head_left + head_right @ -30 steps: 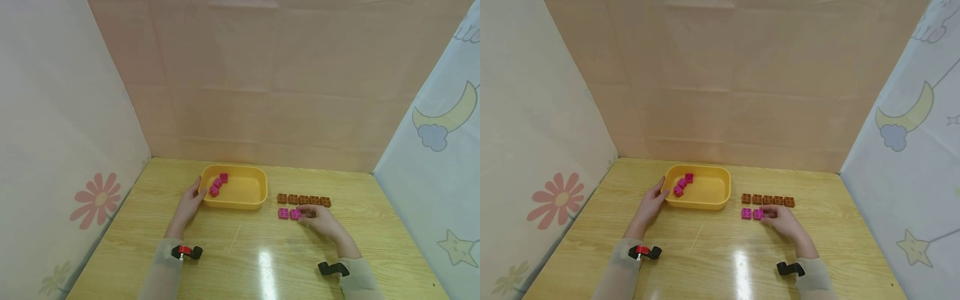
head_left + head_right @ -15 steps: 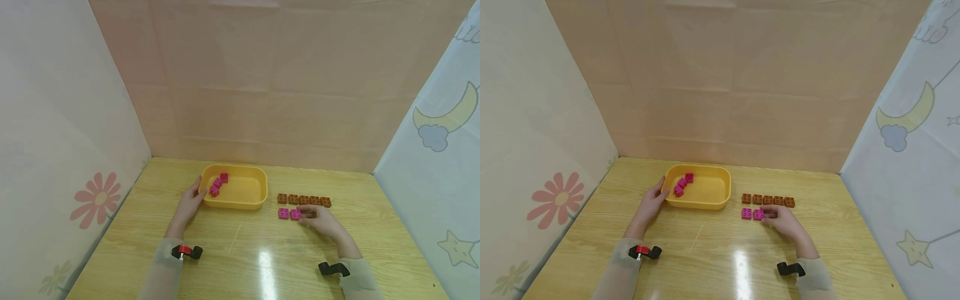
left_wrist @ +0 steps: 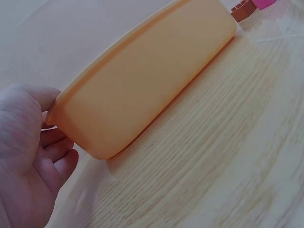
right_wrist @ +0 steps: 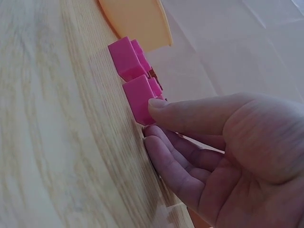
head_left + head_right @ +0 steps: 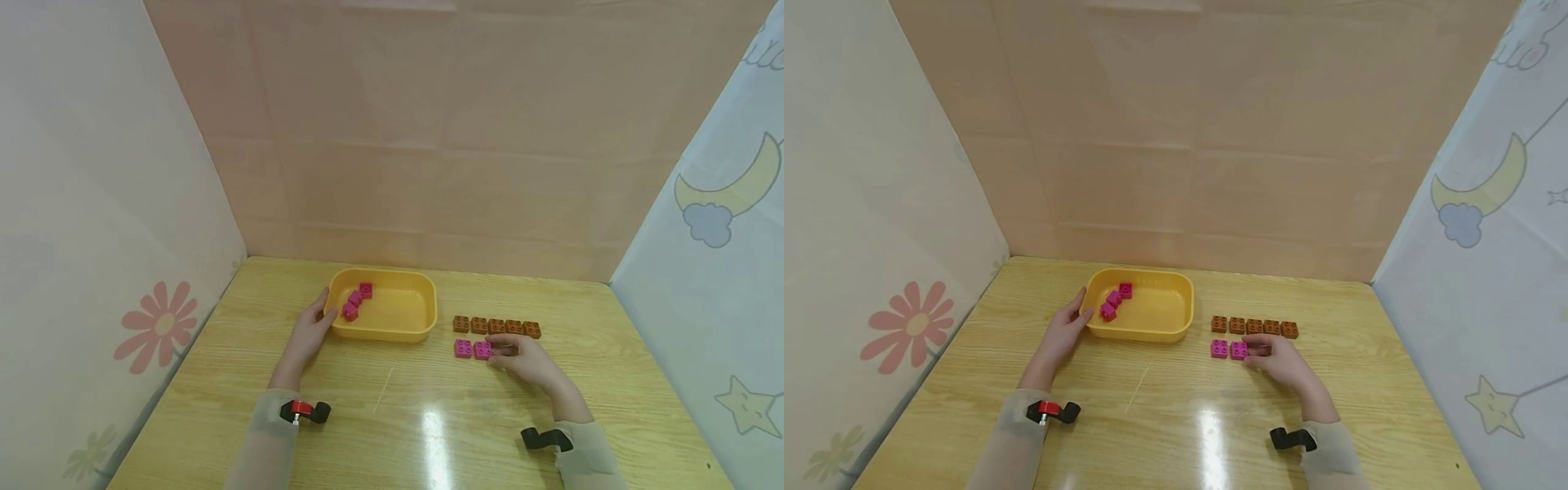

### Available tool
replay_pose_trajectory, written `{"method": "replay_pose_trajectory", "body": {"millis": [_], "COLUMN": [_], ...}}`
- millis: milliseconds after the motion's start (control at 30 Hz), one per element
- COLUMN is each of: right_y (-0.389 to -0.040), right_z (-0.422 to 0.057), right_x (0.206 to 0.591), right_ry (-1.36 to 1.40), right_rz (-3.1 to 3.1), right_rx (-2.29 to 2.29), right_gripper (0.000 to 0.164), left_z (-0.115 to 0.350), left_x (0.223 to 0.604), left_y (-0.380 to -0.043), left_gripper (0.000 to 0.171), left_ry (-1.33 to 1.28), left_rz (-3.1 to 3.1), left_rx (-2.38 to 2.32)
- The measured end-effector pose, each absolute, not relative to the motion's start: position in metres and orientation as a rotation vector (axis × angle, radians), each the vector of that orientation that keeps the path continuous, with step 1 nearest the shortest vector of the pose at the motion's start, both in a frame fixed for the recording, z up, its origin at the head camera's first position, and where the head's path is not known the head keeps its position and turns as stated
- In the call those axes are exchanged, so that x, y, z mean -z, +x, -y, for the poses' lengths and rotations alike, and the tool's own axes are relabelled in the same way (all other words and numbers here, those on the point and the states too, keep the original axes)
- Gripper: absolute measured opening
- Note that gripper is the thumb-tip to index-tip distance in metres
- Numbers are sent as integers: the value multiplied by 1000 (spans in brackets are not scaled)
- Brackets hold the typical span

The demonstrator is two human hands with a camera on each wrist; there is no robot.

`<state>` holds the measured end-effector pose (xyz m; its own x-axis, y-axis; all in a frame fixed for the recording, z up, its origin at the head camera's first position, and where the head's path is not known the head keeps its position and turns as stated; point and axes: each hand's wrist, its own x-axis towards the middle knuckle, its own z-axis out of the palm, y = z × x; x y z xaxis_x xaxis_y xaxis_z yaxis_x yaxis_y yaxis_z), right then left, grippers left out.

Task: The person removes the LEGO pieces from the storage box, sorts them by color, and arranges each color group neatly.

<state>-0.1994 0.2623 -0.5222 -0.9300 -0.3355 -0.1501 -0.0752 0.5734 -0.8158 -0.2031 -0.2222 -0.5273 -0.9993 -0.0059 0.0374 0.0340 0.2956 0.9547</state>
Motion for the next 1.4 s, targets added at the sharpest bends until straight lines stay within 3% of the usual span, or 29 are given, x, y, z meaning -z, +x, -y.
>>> {"method": "replay_pose_trajectory", "body": {"millis": [733, 1400], "right_y": [-195, -191], "right_z": [-273, -245], "right_x": [501, 482], "right_ry": [-447, -528], "right_rz": [-2534, -2548], "right_rx": [1303, 1322], "right_gripper": [47, 46], "left_z": [223, 225], "left_x": [530, 532], "left_y": [-202, -202], "left_gripper": [67, 65], "left_ry": [-51, -76], "left_rz": [2492, 2471], "left_rx": [1838, 1836]}}
